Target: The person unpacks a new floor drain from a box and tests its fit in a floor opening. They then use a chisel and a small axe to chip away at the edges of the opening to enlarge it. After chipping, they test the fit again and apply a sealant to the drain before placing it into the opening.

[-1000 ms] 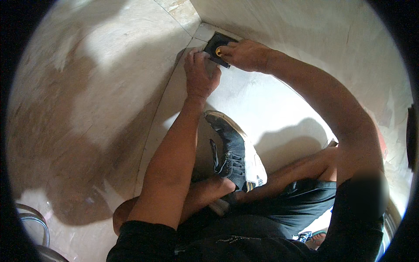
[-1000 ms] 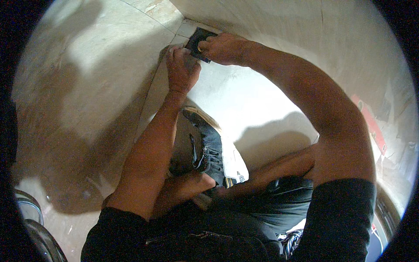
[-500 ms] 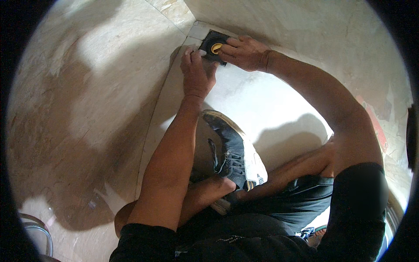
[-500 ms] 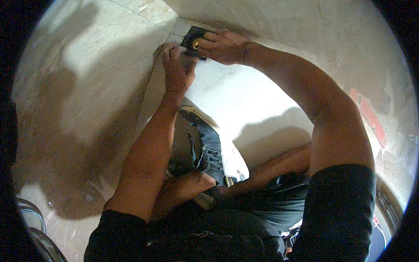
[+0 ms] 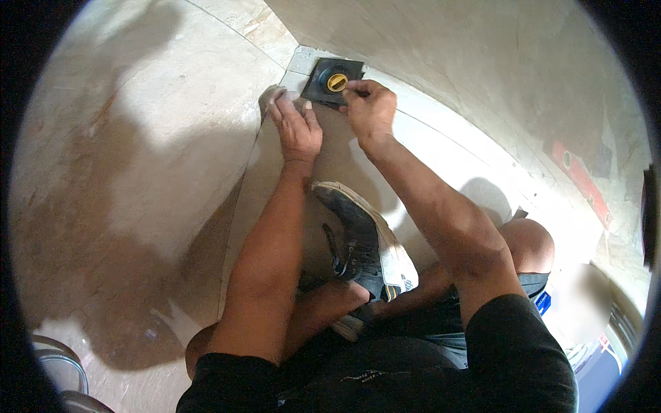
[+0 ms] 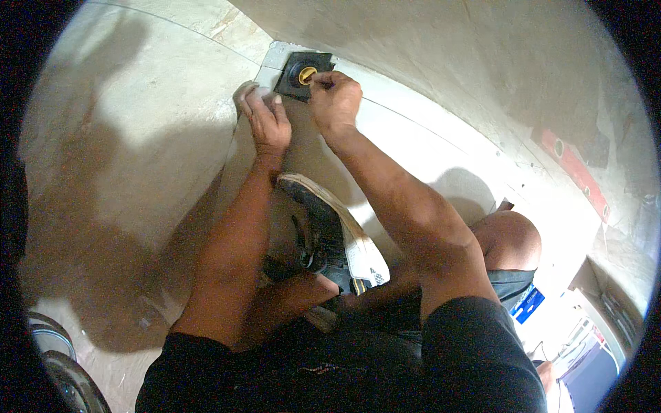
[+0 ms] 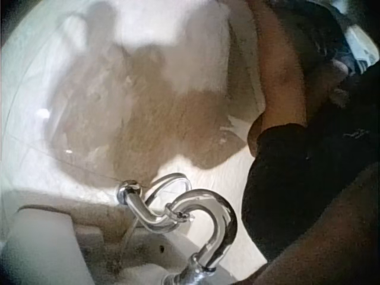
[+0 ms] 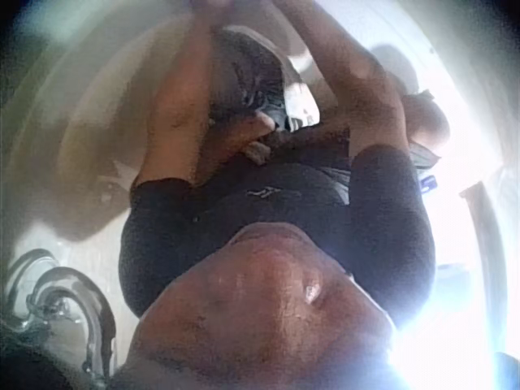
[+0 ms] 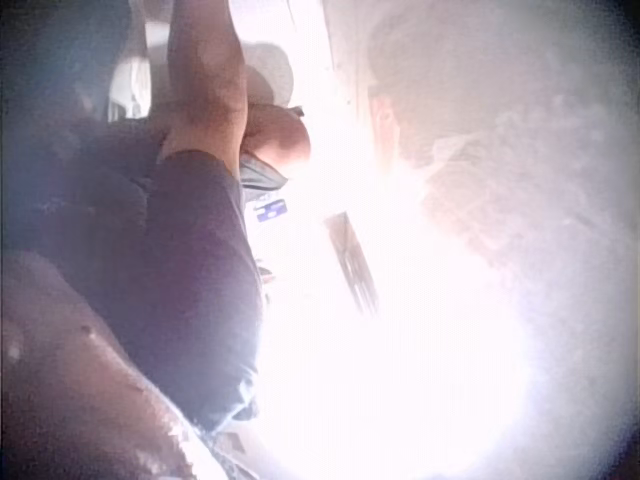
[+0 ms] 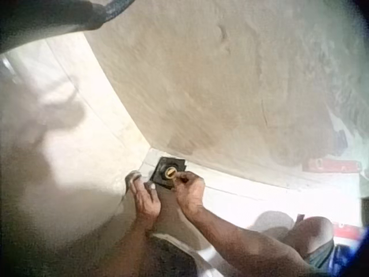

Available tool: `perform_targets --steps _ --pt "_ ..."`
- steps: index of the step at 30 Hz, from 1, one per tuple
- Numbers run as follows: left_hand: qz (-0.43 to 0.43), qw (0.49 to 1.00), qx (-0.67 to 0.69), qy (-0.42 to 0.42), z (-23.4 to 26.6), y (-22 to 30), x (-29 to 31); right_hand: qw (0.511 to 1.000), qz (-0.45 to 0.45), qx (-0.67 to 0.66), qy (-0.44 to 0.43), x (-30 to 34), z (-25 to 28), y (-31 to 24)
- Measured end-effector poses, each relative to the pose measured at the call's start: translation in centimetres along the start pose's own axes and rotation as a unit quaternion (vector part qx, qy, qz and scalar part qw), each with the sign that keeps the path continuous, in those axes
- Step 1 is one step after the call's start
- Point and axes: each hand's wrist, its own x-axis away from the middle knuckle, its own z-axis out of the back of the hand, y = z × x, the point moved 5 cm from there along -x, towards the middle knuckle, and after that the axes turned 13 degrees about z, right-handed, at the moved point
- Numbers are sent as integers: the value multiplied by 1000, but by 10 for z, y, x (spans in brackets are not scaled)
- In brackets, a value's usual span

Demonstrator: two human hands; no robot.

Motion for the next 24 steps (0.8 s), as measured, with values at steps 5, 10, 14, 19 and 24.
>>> perform_targets --steps 5,10,14,19,24 --pt "-88 990 -88 -71 2 11 7 998 -13 -53 12 46 75 -62" --pt "-125 978 -95 -137 4 17 14 997 -1 81 10 91 183 -135" --pt "-142 963 -150 -171 -13 24 11 984 27 90 151 134 293 -167" --pt "-201 934 -261 -135 -21 -27 17 947 99 153 263 192 394 -212" --pt "-166 918 -308 -185 -24 -13 -5 893 133 122 412 254 503 -210"
